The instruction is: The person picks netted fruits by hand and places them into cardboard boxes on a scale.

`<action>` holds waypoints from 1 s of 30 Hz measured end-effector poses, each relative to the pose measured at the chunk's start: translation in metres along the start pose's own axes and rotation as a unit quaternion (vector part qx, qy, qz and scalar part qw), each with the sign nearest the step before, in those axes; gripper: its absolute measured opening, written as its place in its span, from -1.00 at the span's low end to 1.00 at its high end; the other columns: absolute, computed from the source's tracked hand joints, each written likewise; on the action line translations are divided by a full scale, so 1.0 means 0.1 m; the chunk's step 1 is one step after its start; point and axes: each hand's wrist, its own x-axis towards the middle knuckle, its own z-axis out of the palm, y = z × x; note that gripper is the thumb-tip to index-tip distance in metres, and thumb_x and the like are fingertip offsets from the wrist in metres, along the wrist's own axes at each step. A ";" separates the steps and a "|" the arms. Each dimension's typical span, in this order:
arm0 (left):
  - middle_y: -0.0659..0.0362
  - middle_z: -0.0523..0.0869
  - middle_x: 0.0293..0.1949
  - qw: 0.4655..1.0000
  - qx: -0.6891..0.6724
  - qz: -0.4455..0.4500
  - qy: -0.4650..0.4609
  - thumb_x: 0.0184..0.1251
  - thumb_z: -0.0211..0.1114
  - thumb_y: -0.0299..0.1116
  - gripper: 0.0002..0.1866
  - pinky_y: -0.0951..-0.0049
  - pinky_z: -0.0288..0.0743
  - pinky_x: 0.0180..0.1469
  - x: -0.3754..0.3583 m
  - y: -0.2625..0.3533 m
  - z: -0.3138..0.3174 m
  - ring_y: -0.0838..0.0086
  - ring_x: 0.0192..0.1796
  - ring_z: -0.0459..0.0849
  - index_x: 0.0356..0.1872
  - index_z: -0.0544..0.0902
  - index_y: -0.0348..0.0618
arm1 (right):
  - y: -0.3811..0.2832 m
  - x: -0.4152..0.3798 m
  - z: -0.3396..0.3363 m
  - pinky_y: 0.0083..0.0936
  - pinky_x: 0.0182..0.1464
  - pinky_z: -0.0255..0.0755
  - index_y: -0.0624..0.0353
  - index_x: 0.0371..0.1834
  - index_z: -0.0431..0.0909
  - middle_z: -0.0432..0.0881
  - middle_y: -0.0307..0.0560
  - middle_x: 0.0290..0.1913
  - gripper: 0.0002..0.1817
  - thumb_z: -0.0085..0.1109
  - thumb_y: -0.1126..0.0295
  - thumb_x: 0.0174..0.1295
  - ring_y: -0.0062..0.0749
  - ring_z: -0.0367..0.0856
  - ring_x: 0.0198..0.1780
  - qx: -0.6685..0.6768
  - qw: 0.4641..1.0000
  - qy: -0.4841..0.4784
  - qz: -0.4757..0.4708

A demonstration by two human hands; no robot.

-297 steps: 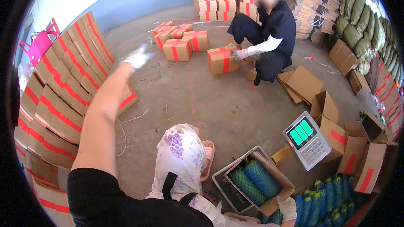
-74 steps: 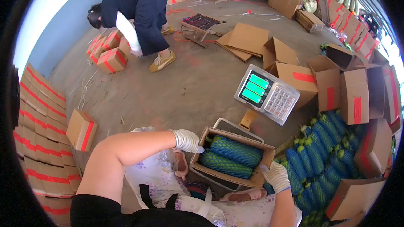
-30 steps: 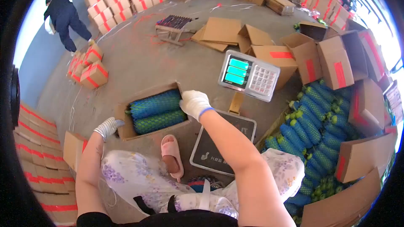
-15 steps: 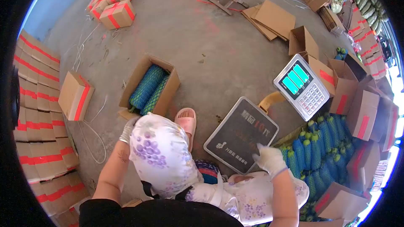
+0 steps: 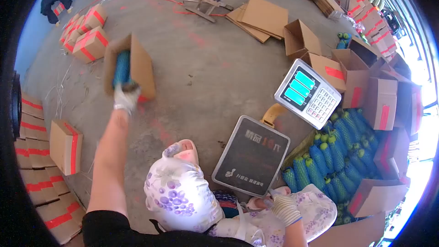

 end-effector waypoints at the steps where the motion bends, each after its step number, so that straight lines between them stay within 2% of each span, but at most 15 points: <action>1: 0.02 0.60 0.16 0.994 0.036 0.098 0.016 0.46 0.12 0.13 -0.41 0.02 0.36 0.32 0.42 0.09 0.20 0.11 0.27 0.50 0.20 0.49 -0.20 | -0.04 0.03 -0.03 -0.10 -0.08 0.54 0.20 0.14 0.53 0.70 0.24 -0.13 -0.52 0.20 0.16 0.21 0.17 0.68 -0.10 -0.002 1.000 0.003 0.005; 3: 0.12 0.61 0.17 0.950 0.249 0.179 -0.048 0.56 0.02 -0.01 -0.49 0.16 0.40 0.29 0.24 0.02 0.90 0.30 0.18 0.56 0.33 0.44 -0.12 | -0.14 0.06 -0.09 -0.09 0.02 0.52 0.21 0.25 0.47 0.68 0.27 -0.02 -0.44 0.13 0.08 0.30 0.13 0.67 -0.02 -0.067 0.996 -0.046 0.030; 5: 0.14 0.62 0.20 0.853 0.381 0.111 -0.339 0.57 0.03 -0.06 -0.48 0.28 0.41 0.29 -0.39 -0.28 1.33 0.36 0.19 0.58 0.39 0.42 -0.11 | -0.30 0.16 -0.15 -0.10 0.02 0.52 0.21 0.24 0.47 0.68 0.25 -0.02 -0.46 0.13 0.09 0.31 0.11 0.67 -0.02 -0.063 0.998 -0.026 0.003; 7: 0.13 0.62 0.23 0.634 0.553 0.158 -0.516 0.55 0.12 -0.16 -0.53 0.36 0.41 0.31 -1.53 -0.58 1.73 0.41 0.26 0.56 0.35 0.49 -0.14 | -0.57 0.32 -0.30 -0.11 0.02 0.51 0.21 0.23 0.48 0.68 0.23 -0.03 -0.48 0.12 0.11 0.32 0.09 0.67 -0.02 -0.056 0.998 0.008 -0.030; 9: 0.02 0.65 0.19 0.418 0.550 0.232 -0.685 0.46 0.24 -0.17 -0.56 0.28 0.45 0.29 -2.22 -1.02 1.70 0.27 0.23 0.61 0.25 0.57 -0.16 | -0.90 0.37 -0.49 -0.13 0.02 0.51 0.25 0.21 0.47 0.69 0.20 -0.04 -0.50 0.10 0.13 0.35 0.09 0.66 0.00 0.020 0.983 0.071 -0.169; 10: -0.03 0.66 0.14 0.350 0.564 0.117 -0.738 0.42 0.27 -0.15 -0.56 0.21 0.50 0.23 -2.72 -1.05 1.78 0.12 0.17 0.64 0.22 0.58 -0.13 | -0.78 0.33 -0.40 -0.13 0.02 0.51 0.25 0.21 0.47 0.69 0.20 -0.04 -0.50 0.10 0.13 0.35 0.09 0.66 0.00 0.022 0.983 0.075 -0.168; 11: -0.02 0.68 0.01 0.278 0.501 0.165 -0.803 0.38 0.27 -0.16 -0.61 0.15 0.57 0.09 -2.98 -1.23 1.67 0.06 0.03 0.67 0.11 0.62 -0.14 | -0.79 0.36 -0.35 -0.15 0.04 0.51 0.23 0.19 0.48 0.69 0.18 -0.04 -0.52 0.10 0.13 0.35 0.07 0.66 0.00 -0.035 0.967 0.135 -0.211; 13: 0.04 0.67 -0.16 0.167 0.515 0.171 -0.823 0.35 0.24 -0.20 -0.71 0.15 0.59 -0.06 -3.52 -1.43 1.48 0.10 -0.11 0.68 -0.04 0.64 -0.15 | -0.81 0.36 -0.13 -0.17 0.06 0.51 0.20 0.16 0.50 0.68 0.15 -0.03 -0.57 0.09 0.15 0.35 0.03 0.66 0.01 -0.148 0.910 0.257 -0.290; 16: 0.10 0.61 -0.29 0.173 0.477 0.254 -0.823 0.23 0.25 -0.26 -0.81 0.25 0.56 -0.23 -3.98 -1.54 1.37 0.22 -0.26 0.65 -0.23 0.62 -0.11 | -0.93 0.53 -0.08 -0.21 0.09 0.51 0.14 0.11 0.53 0.68 0.10 -0.02 -0.63 0.07 0.18 0.35 -0.03 0.65 0.02 -0.301 0.772 0.422 -0.368; 19: 0.10 0.63 -0.33 0.177 0.446 0.301 -0.824 0.09 0.26 -0.32 -0.85 0.18 0.58 -0.21 -4.18 -1.75 1.17 0.22 -0.25 0.67 -0.34 0.64 -0.12 | -0.76 0.50 0.23 -0.26 0.12 0.51 0.08 0.07 0.56 0.67 0.05 -0.01 -0.69 0.05 0.20 0.35 -0.09 0.64 0.03 -0.447 0.608 0.544 -0.366; 23: 0.10 0.63 -0.36 0.199 0.441 0.178 -0.857 0.02 0.30 -0.37 -0.83 0.21 0.56 -0.15 -4.26 -1.83 1.19 0.23 -0.24 0.65 -0.32 0.63 -0.14 | -0.71 0.68 0.33 -0.31 0.17 0.51 0.00 0.00 0.59 0.66 -0.02 0.00 -0.75 0.03 0.24 0.36 -0.17 0.63 0.05 -0.640 0.376 0.591 -0.315; 25: 0.09 0.66 -0.32 0.232 0.502 0.204 -0.807 0.03 0.33 -0.38 -0.80 0.21 0.56 -0.22 -4.17 -1.97 1.28 0.18 -0.28 0.65 -0.27 0.66 -0.15 | -0.61 0.70 0.43 -0.34 0.19 0.51 -0.04 -0.03 0.61 0.65 -0.06 0.01 -0.77 0.02 0.26 0.36 -0.21 0.62 0.05 -0.713 0.248 0.581 -0.305; 26: 0.09 0.67 -0.29 0.225 0.468 0.203 -0.830 0.08 0.34 -0.36 -0.82 0.20 0.54 -0.23 -4.23 -2.06 1.27 0.13 -0.28 0.64 -0.27 0.70 -0.13 | -0.57 0.65 0.44 -0.34 0.19 0.51 -0.04 -0.03 0.61 0.65 -0.06 0.01 -0.77 0.02 0.26 0.36 -0.21 0.62 0.05 -0.714 0.264 0.579 -0.292; 29: 0.08 0.68 -0.30 0.257 0.452 0.050 -0.853 0.07 0.34 -0.36 -0.85 0.20 0.54 -0.22 -4.57 -2.25 1.06 0.12 -0.26 0.65 -0.31 0.72 -0.10 | -0.37 0.34 0.58 -0.33 0.18 0.51 -0.04 -0.04 0.61 0.66 -0.06 0.00 -0.77 0.03 0.24 0.34 -0.20 0.62 0.05 -0.592 0.481 0.534 -0.365; 30: 0.08 0.68 -0.30 0.250 0.452 0.042 -0.855 0.07 0.34 -0.36 -0.85 0.20 0.54 -0.22 -4.57 -2.29 1.10 0.12 -0.26 0.65 -0.31 0.72 -0.10 | -0.32 0.31 0.56 -0.33 0.18 0.51 -0.04 -0.04 0.61 0.66 -0.06 0.00 -0.77 0.04 0.24 0.34 -0.19 0.62 0.05 -0.539 0.544 0.515 -0.386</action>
